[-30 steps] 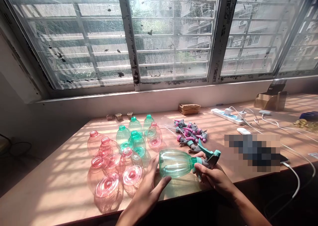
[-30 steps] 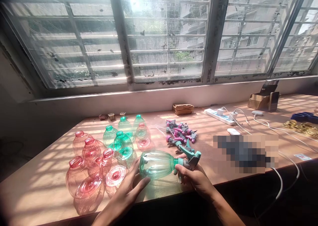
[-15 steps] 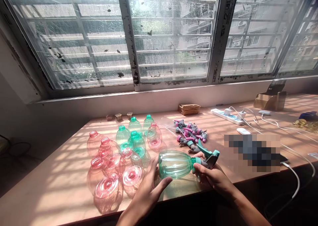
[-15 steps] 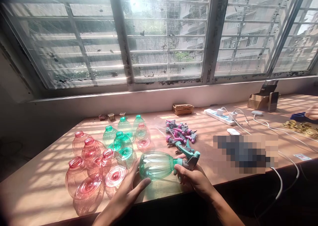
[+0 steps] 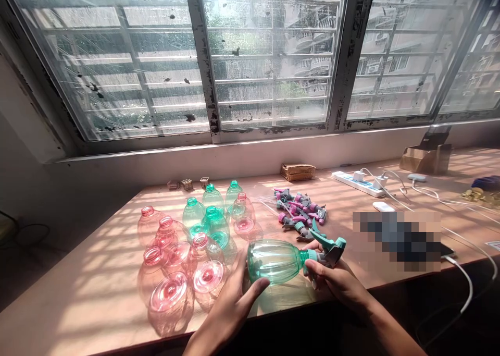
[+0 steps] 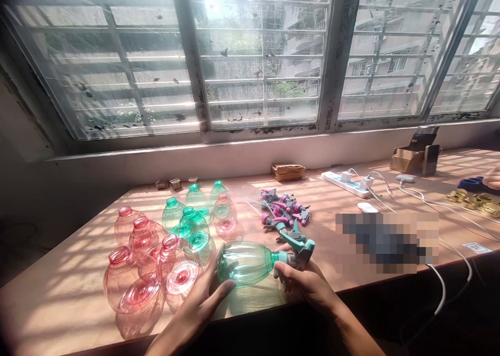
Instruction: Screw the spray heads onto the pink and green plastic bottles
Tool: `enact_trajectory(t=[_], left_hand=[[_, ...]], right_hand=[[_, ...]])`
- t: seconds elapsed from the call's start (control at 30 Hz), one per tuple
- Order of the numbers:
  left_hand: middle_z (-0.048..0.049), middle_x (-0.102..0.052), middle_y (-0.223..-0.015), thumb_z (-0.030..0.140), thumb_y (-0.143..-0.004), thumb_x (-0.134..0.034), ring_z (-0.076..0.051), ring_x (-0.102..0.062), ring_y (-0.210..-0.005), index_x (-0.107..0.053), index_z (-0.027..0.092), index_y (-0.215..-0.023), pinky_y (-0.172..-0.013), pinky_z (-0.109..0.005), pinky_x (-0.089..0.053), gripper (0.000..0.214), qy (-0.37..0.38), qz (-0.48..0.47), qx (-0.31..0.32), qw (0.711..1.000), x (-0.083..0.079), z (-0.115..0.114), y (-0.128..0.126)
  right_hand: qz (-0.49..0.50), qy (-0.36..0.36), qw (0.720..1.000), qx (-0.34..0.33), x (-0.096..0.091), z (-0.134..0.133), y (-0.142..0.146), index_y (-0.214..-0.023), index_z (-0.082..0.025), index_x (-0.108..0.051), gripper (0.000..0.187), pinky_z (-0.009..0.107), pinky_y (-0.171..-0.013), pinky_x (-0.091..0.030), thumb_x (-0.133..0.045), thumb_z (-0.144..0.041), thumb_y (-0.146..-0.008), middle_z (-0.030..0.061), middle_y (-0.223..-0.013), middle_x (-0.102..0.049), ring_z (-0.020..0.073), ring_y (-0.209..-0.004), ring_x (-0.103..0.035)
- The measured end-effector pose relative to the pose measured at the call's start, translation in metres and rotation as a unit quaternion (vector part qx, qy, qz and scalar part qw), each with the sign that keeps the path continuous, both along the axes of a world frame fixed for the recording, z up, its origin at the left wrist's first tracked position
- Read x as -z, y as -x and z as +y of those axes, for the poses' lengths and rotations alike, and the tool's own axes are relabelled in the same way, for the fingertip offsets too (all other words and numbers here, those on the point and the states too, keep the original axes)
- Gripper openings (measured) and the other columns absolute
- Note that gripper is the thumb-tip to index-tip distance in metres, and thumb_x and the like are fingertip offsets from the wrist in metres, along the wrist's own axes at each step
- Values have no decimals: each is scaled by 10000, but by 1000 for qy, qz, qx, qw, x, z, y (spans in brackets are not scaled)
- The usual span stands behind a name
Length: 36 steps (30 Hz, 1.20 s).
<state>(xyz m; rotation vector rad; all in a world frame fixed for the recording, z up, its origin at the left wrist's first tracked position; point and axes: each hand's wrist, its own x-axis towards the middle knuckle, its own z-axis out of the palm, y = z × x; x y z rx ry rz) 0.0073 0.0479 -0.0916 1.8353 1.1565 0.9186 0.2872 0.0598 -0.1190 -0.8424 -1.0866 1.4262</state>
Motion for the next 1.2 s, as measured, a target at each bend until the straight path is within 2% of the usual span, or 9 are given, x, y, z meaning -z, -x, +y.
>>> enact_trajectory(t=[0.13,0.27,0.47,0.6,0.73,0.83,0.97,1.07,1.2], left_hand=[[-26,-241,-1774,522,-987,-643,-358,-120,-1641,-234,336,-1674,-1329,-589,-102,821,-28,-3,1,1000,1,4,-1],[-6,-266,-1766,491,-1020,-601,-326,-169,-1637,-151,374,-1685,-1331,-552,-165,812,-37,-16,16,999,0,5,-4],[-27,-414,-1707,534,-1015,-607,-362,-284,-1604,-405,365,-1608,-1317,-586,-206,649,-30,-17,6,999,-2,3,-3],[-21,-385,-1721,507,-1010,-630,-340,-276,-1609,-339,368,-1638,-1330,-563,-178,706,-42,-28,13,999,1,6,-3],[-47,-407,-1711,502,-1029,-608,-321,-366,-1576,-261,365,-1661,-1303,-528,-289,734,-33,-55,32,997,4,8,-3],[-76,-475,-1671,525,-1023,-612,-325,-459,-1525,-298,343,-1643,-1256,-499,-390,718,-19,-71,36,997,2,7,-3],[-86,-590,-1582,530,-1037,-582,-328,-506,-1493,-412,314,-1580,-1223,-488,-431,608,-9,-72,31,997,-3,5,-4],[-89,-591,-1580,515,-1011,-629,-340,-487,-1502,-448,303,-1564,-1241,-508,-398,619,-20,-62,29,997,-6,5,-5],[-60,-425,-1700,496,-1004,-646,-341,-349,-1581,-372,334,-1624,-1317,-549,-224,697,-43,-53,11,998,-2,7,-4]], right_hand=[[1,-3,1000,-7,1,1,-1,-1085,-222,-650,430,280,-525,-445,-876,-471,-817,-13,-682,-707,146,-527,-576],[2,-4,1000,-11,1,3,-2,-1086,-229,-642,416,279,-523,-445,-866,-469,-831,-15,-682,-707,142,-517,-581],[-2,-8,1000,-11,0,2,-2,-1053,-225,-656,386,276,-541,-451,-871,-456,-830,-4,-716,-716,150,-561,-596],[-2,-9,1000,-9,0,2,-2,-1012,-222,-652,376,287,-547,-440,-863,-474,-830,-8,-704,-709,150,-545,-585],[-3,-7,1000,-10,0,2,-2,-1010,-229,-641,383,286,-534,-423,-861,-485,-829,-18,-677,-689,161,-553,-581],[-6,-9,1000,-12,-1,2,-3,-1013,-232,-636,378,283,-545,-431,-858,-480,-836,-17,-691,-698,163,-567,-596],[-9,-11,1000,-15,0,3,-3,-1006,-234,-624,387,290,-574,-457,-856,-492,-834,-3,-730,-729,167,-585,-618],[-9,-13,1000,-10,-1,4,-2,-1022,-238,-610,417,285,-569,-459,-861,-506,-824,8,-744,-747,174,-593,-629],[-11,-10,1000,0,-3,3,-1,-1041,-249,-586,419,249,-500,-396,-847,-508,-840,7,-737,-749,169,-572,-621]])
